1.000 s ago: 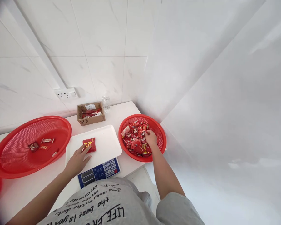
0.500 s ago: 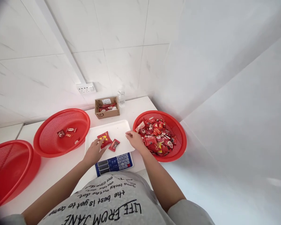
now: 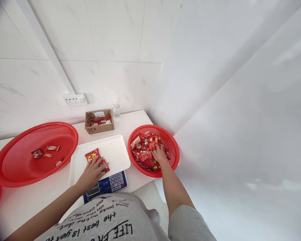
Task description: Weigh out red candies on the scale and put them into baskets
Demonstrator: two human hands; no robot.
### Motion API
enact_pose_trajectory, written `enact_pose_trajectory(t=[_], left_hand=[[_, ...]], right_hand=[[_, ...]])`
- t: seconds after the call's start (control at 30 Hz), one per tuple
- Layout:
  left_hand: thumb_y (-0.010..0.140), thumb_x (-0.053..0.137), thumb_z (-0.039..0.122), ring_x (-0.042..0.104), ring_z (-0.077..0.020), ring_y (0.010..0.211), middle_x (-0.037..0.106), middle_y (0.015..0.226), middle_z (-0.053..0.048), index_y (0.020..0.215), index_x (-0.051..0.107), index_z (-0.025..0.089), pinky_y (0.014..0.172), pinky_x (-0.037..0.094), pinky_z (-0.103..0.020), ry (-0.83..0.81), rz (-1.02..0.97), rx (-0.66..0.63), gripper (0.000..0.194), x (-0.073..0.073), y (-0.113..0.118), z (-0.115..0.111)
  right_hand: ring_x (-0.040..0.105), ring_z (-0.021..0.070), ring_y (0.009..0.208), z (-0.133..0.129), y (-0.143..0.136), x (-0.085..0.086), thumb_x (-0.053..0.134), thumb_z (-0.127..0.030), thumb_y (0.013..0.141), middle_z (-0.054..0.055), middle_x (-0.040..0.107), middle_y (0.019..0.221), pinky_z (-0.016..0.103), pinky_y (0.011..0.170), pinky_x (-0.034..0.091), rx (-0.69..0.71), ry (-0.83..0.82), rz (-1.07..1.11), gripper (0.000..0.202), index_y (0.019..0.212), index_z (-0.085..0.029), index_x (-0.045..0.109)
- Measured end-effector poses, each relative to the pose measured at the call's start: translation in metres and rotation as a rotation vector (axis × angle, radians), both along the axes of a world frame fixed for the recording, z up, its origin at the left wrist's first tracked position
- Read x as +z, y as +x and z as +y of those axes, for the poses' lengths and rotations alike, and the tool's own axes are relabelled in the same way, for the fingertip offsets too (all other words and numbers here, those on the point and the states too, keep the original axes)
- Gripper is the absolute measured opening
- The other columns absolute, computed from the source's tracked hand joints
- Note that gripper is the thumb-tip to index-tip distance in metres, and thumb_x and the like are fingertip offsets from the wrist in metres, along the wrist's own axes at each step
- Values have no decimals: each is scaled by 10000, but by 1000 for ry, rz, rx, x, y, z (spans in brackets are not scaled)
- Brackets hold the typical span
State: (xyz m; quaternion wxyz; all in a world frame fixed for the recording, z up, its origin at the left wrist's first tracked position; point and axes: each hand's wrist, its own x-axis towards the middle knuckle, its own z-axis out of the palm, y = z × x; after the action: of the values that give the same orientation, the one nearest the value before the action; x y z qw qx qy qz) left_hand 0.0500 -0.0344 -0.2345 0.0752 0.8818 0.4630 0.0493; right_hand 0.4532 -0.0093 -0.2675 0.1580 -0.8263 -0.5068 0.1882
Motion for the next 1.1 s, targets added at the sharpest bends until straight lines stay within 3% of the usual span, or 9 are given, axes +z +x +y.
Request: enact_pose_trajectory(t=[0.1,0.23,0.33,0.5,0.63,0.7,0.87,0.97,1.1], left_hand=[[879,427,283,324,-302,1324,437,1406,-62,1264,525,321,1044,288,-525,11,-2,13,399,0,-7,1],[878,417,281,335,-297,1318,443,1400,-57,1251,536,323,1037,301,-521,11,-7,5,394,2,-9,2],[876,415,284,337,-300,1315,456,1389,-56,1246,540,323,1035,301,-526,4,2,9,393,3,-8,2],[871,420,289,345,-306,1309,467,1378,-65,1243,545,319,1027,306,-530,6,5,-2,394,3,-8,3],[866,426,285,352,-310,1305,475,1374,-64,1245,544,320,1029,303,-535,16,0,-2,399,1,-9,2],[867,425,287,359,-305,1302,477,1374,-61,1246,542,323,1034,300,-536,19,-9,-3,399,1,-9,2],[868,424,288,362,-308,1303,482,1372,-56,1247,542,327,1034,302,-540,12,-14,3,398,1,-9,2],[867,430,289,355,-311,1308,483,1371,-56,1242,546,329,1035,303,-538,18,-31,7,394,1,-9,1],[870,433,288,341,-308,1317,481,1372,-55,1245,543,329,1042,296,-534,20,-25,11,392,2,-9,1]], right_hand=[[534,245,1090,-2,3,-2,568,-232,698,129,569,1191,330,914,395,-95,111,132,383,1074,-176,615],[614,190,838,1,12,9,473,-255,742,63,672,947,303,781,444,-161,150,200,244,895,-193,652],[612,185,752,3,19,17,446,-282,742,55,682,882,302,707,447,-231,186,228,255,876,-195,646],[616,176,782,7,21,29,414,-281,741,63,677,936,278,691,449,-307,269,259,293,935,-190,615],[613,175,856,11,23,37,405,-298,764,69,662,1026,264,709,452,-305,277,272,309,989,-193,589],[617,172,798,12,23,38,406,-295,776,68,678,962,266,685,451,-266,232,283,306,995,-188,592],[612,203,693,22,13,30,560,-345,732,55,666,684,301,688,437,-123,48,282,195,796,-177,634],[616,240,757,30,-2,20,590,-418,721,83,657,691,333,739,428,-112,-12,236,239,705,-181,615],[610,254,802,36,-21,7,576,-423,729,119,662,810,347,747,429,-133,-14,195,262,786,-169,606]])
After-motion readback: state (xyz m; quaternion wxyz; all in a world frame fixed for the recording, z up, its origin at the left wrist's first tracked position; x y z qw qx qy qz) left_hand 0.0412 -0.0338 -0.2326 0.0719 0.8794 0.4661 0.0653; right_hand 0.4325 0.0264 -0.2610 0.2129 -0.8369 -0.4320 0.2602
